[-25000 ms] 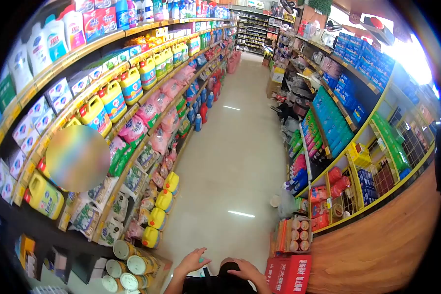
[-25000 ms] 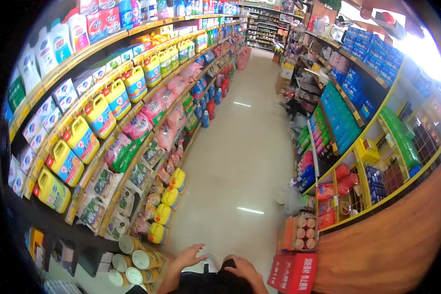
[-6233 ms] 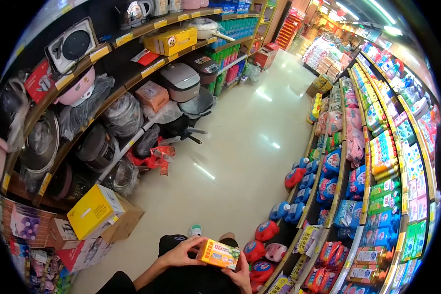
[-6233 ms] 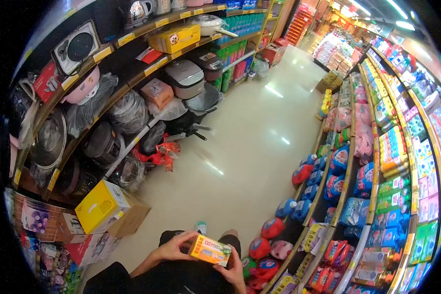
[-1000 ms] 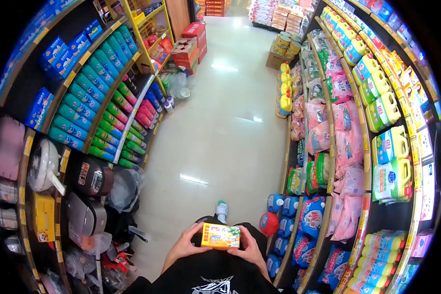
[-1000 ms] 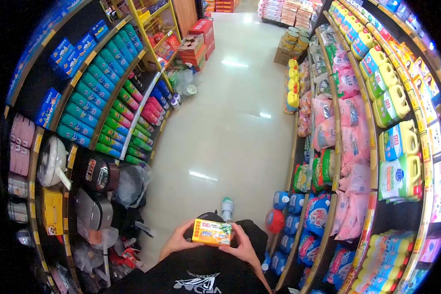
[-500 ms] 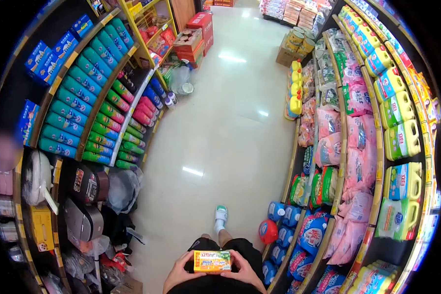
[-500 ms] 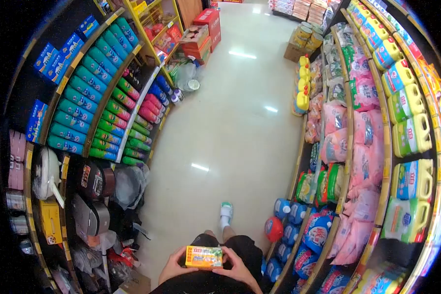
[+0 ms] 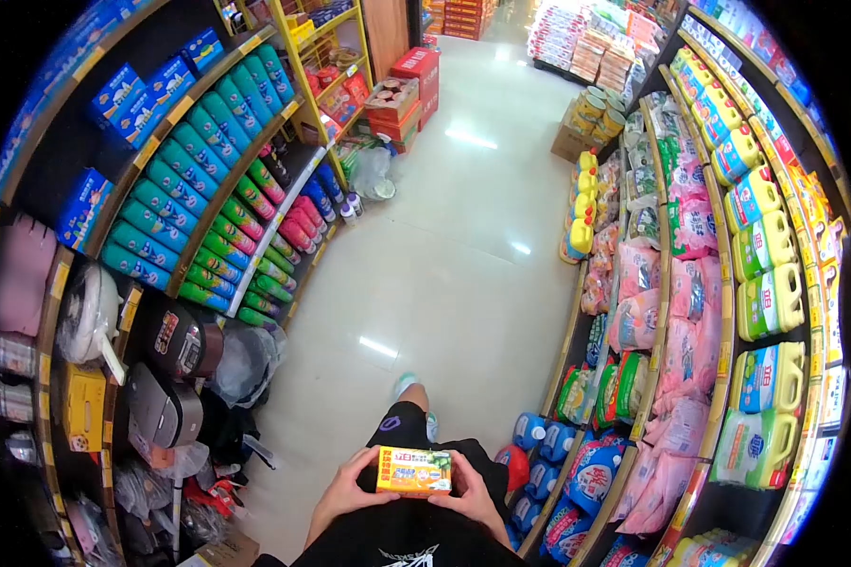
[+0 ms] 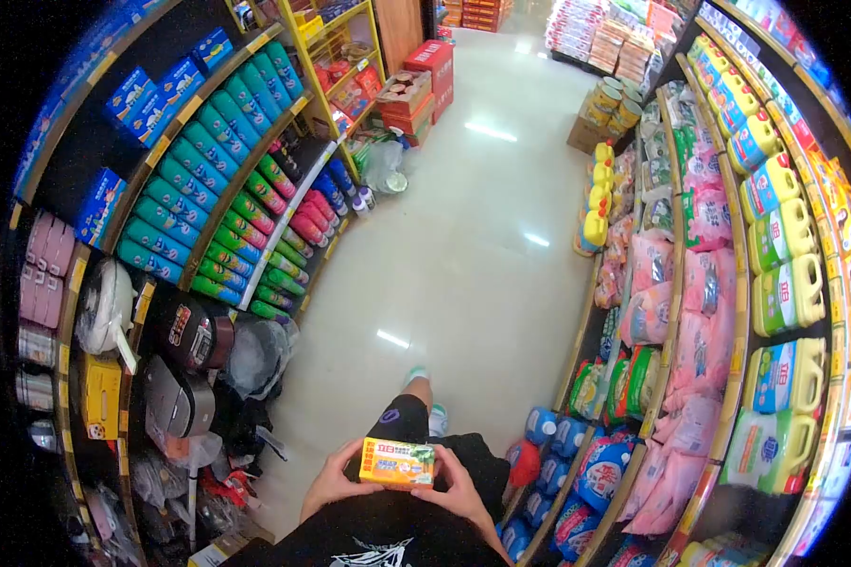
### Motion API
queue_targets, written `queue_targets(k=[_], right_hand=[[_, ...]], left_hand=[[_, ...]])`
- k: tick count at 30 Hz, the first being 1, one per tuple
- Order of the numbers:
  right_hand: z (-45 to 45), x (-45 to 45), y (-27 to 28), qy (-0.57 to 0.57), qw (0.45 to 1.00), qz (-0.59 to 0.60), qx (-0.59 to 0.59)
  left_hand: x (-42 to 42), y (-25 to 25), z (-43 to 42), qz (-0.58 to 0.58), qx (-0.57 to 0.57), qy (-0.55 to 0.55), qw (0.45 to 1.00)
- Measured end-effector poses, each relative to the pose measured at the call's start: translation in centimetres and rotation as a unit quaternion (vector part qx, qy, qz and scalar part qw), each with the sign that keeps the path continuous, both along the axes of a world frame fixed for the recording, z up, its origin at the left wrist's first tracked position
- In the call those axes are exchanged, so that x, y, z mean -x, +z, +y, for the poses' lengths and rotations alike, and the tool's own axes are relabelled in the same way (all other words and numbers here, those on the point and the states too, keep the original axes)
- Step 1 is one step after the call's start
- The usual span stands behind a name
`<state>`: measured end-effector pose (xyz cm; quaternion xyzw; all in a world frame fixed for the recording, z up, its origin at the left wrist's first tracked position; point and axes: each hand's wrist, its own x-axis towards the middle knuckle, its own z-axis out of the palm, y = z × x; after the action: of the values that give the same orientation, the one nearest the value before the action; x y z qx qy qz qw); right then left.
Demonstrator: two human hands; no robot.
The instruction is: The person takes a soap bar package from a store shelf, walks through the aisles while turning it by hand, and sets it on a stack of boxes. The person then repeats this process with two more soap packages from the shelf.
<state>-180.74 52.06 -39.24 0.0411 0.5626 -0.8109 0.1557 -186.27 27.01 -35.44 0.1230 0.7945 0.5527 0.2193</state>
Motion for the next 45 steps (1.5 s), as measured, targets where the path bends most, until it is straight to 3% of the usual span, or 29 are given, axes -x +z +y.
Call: queue_targets(k=[9,13,16,20,26,34,39,43,45], right_hand=[[1.6,4.3,-0.5,-0.054,0.996,0.031,-0.059],[3.1,6.8,0.3,-0.023,0.993,0.047,-0.108],[3.7,9.1,1.5,-0.093,0.982,0.093,-0.138],[4.9,12.3,2.9,-0.106,0.975,0.084,-0.177],[6.5,18.0,2.4,-0.132,0.977,0.065,-0.153],[10.1,28.3,2.6,-0.097,0.970,0.035,-0.220],[11.4,35.1,4.5,-0.057,0.977,-0.008,-0.207],[11.2,38.9,5.7,-0.053,0.990,-0.020,-0.128],[12.3,39.4,2.8,-0.040,0.987,-0.003,-0.157]], left_hand=[[4.9,-0.9,1.8,-0.009,-0.027,-0.002,1.000],[9.0,0.7,3.5,-0.008,-0.029,-0.023,0.999],[11.5,0.5,4.7,-0.014,-0.072,-0.032,0.997],[14.9,0.8,6.2,-0.012,-0.063,-0.041,0.997],[21.3,2.1,8.7,-0.032,-0.095,-0.015,0.995],[30.8,-0.2,11.7,-0.037,-0.148,0.023,0.988],[36.3,-0.3,12.8,-0.001,-0.127,0.031,0.991],[39.5,0.8,13.2,-0.004,-0.123,0.047,0.991],[40.1,-0.1,13.2,-0.002,-0.129,0.050,0.990]])
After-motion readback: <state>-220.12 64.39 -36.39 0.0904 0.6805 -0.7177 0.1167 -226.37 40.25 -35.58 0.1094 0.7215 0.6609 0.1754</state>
